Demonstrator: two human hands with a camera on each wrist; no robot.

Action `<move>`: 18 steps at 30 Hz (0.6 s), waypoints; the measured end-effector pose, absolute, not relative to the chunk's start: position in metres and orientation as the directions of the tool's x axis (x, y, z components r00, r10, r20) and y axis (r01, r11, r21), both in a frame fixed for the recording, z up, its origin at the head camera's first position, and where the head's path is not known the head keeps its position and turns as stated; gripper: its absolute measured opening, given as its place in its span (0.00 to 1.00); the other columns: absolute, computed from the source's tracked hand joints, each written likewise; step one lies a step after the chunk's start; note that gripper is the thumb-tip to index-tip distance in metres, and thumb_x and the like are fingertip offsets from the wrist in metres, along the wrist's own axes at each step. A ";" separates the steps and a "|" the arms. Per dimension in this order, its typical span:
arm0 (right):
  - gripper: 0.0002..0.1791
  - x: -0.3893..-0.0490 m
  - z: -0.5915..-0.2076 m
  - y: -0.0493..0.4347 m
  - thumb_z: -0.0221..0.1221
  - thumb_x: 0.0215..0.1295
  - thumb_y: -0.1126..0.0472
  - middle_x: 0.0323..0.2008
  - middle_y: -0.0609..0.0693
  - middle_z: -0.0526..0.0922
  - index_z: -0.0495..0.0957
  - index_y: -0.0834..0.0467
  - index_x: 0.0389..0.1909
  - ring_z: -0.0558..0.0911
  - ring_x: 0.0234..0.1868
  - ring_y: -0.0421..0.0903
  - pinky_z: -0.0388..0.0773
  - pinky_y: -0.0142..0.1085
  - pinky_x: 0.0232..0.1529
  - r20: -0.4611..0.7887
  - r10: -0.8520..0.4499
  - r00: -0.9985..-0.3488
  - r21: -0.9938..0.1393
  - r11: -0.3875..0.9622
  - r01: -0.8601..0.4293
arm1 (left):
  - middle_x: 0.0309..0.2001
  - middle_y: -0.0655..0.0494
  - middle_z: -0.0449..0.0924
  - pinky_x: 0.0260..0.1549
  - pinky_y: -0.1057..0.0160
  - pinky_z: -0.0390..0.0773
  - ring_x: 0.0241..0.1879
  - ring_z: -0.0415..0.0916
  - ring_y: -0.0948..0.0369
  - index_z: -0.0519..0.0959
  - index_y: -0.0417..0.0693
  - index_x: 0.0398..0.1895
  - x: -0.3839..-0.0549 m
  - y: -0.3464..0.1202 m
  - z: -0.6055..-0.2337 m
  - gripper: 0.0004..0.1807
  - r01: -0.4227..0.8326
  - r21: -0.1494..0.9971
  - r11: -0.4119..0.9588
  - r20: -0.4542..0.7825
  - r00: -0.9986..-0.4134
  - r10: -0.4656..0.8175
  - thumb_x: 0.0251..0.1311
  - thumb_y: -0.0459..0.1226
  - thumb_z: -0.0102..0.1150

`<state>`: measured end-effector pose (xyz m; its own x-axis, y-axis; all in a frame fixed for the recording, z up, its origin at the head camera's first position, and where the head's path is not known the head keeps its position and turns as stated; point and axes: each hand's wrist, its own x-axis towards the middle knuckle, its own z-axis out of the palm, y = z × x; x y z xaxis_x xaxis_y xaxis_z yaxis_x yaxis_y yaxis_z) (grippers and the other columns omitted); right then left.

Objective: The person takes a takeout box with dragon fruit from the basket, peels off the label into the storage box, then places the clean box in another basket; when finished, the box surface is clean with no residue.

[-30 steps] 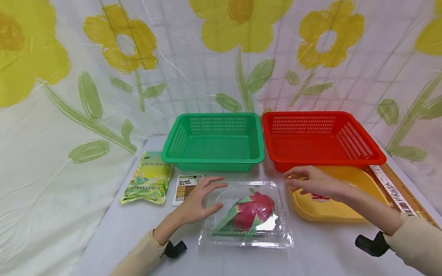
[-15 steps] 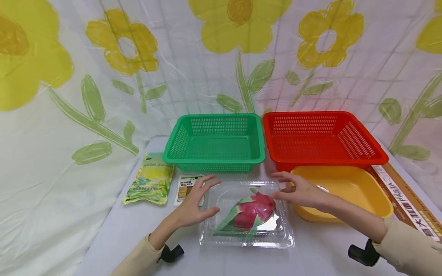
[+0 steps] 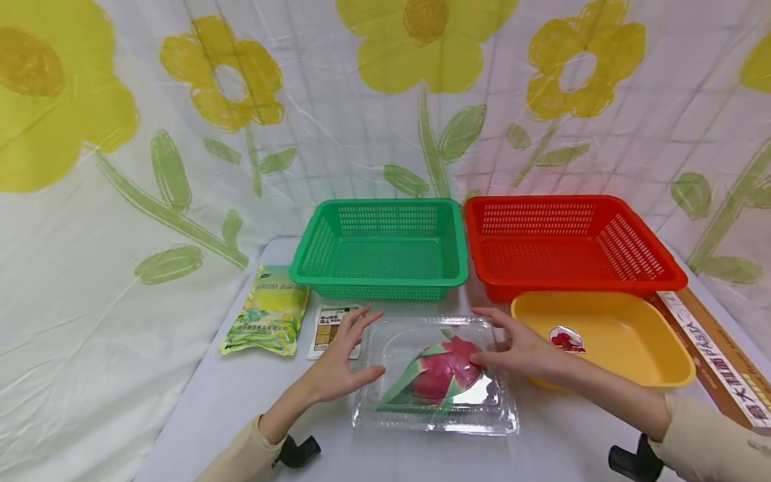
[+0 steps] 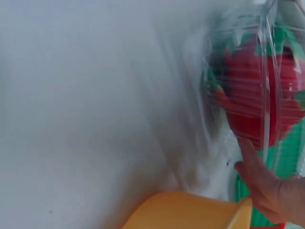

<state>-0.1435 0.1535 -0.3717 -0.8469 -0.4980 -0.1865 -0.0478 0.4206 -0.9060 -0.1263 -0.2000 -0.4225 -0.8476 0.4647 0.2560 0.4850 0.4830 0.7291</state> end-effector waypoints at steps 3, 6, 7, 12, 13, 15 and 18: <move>0.49 -0.140 -0.373 0.154 0.70 0.58 0.57 0.66 0.72 0.59 0.52 0.52 0.76 0.79 0.52 0.62 0.83 0.48 0.44 -0.182 -0.489 -0.853 -0.911 0.411 -0.042 | 0.76 0.51 0.44 0.57 0.46 0.74 0.71 0.55 0.48 0.56 0.56 0.77 -0.123 -0.201 -0.423 0.46 0.477 0.734 0.483 0.248 -0.851 0.462 0.56 0.48 0.65; 0.50 -0.136 -0.373 0.155 0.70 0.58 0.58 0.65 0.74 0.60 0.52 0.51 0.76 0.80 0.50 0.62 0.84 0.47 0.42 -0.186 -0.472 -0.862 -0.907 0.421 -0.034 | 0.76 0.51 0.43 0.51 0.51 0.78 0.69 0.58 0.48 0.56 0.57 0.77 -0.120 -0.201 -0.424 0.46 0.452 0.746 0.489 0.226 -0.862 0.453 0.57 0.48 0.66; 0.50 -0.134 -0.372 0.156 0.70 0.58 0.58 0.64 0.74 0.60 0.52 0.51 0.76 0.80 0.50 0.63 0.84 0.48 0.41 -0.191 -0.465 -0.864 -0.907 0.421 -0.026 | 0.76 0.51 0.43 0.49 0.54 0.80 0.69 0.59 0.49 0.55 0.58 0.77 -0.119 -0.201 -0.424 0.46 0.440 0.752 0.491 0.215 -0.867 0.449 0.57 0.48 0.66; 0.50 -0.128 -0.371 0.158 0.71 0.57 0.59 0.65 0.75 0.59 0.52 0.50 0.77 0.79 0.52 0.66 0.84 0.48 0.37 -0.209 -0.438 -0.874 -0.910 0.415 0.010 | 0.76 0.52 0.43 0.42 0.61 0.81 0.65 0.64 0.49 0.55 0.62 0.77 -0.114 -0.202 -0.424 0.46 0.403 0.777 0.483 0.190 -0.882 0.431 0.57 0.48 0.67; 0.50 -0.127 -0.371 0.158 0.71 0.57 0.58 0.66 0.75 0.58 0.52 0.49 0.77 0.80 0.51 0.66 0.84 0.48 0.37 -0.208 -0.436 -0.876 -0.912 0.410 0.013 | 0.76 0.52 0.43 0.42 0.61 0.81 0.65 0.63 0.49 0.55 0.62 0.77 -0.114 -0.202 -0.424 0.46 0.405 0.780 0.476 0.194 -0.881 0.432 0.57 0.48 0.66; 0.49 -0.125 -0.371 0.158 0.71 0.57 0.58 0.68 0.73 0.56 0.53 0.49 0.76 0.81 0.50 0.64 0.84 0.48 0.36 -0.192 -0.440 -0.877 -0.912 0.411 -0.006 | 0.76 0.52 0.42 0.41 0.61 0.81 0.66 0.62 0.48 0.55 0.63 0.77 -0.113 -0.201 -0.424 0.45 0.419 0.782 0.462 0.211 -0.874 0.438 0.57 0.47 0.66; 0.48 -0.124 -0.372 0.159 0.71 0.57 0.58 0.71 0.71 0.53 0.55 0.49 0.76 0.81 0.49 0.62 0.84 0.47 0.35 -0.153 -0.464 -0.873 -0.912 0.407 -0.057 | 0.77 0.53 0.42 0.42 0.61 0.82 0.67 0.60 0.47 0.56 0.62 0.77 -0.112 -0.201 -0.425 0.45 0.451 0.775 0.443 0.243 -0.859 0.450 0.57 0.46 0.66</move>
